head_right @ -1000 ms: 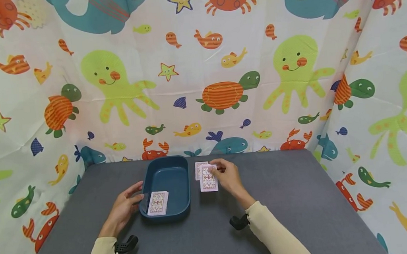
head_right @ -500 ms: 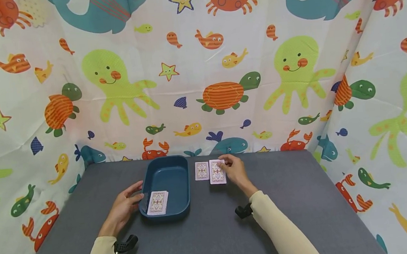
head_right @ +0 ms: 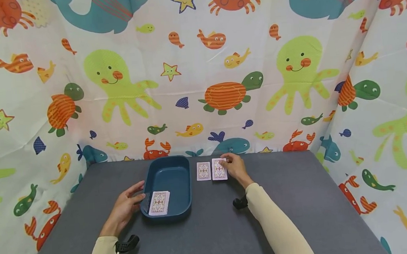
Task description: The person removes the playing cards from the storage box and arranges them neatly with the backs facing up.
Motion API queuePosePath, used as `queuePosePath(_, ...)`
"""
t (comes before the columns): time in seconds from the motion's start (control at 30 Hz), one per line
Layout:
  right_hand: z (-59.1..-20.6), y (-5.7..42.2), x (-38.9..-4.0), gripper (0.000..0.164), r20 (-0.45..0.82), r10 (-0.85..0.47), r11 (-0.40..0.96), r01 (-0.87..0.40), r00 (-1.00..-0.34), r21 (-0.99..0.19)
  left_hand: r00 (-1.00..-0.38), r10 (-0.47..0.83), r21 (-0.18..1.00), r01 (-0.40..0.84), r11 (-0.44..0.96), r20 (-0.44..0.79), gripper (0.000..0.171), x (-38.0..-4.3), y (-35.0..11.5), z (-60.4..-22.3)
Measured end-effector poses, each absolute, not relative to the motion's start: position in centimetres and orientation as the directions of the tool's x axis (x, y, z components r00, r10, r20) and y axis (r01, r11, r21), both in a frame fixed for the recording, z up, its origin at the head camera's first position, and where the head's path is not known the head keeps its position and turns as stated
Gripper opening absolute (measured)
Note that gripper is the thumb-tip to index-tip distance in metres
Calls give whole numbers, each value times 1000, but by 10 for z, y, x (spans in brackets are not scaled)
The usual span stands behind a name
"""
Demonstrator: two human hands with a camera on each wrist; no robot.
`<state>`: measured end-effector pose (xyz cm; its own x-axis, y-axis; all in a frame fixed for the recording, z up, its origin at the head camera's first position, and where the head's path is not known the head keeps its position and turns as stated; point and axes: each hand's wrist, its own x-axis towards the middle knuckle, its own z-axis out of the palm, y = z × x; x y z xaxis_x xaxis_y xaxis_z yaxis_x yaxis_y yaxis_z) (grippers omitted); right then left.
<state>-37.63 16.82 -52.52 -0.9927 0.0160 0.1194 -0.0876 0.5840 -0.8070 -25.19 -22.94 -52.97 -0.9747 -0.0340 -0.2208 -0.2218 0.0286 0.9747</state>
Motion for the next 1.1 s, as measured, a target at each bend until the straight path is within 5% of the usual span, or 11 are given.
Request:
queuePosePath(0.5, -536, 167, -396, 32, 20, 11, 626, -9, -1000, -780, -976, -41, 976, -216, 35, -214, 52, -251, -230, -530)
queuePosePath(1.1, -546, 171, -404, 32, 74, 26, 687, -36, -997, -726, -972, -39, 971, -234, 42, -232, 53, -252, -231, -531)
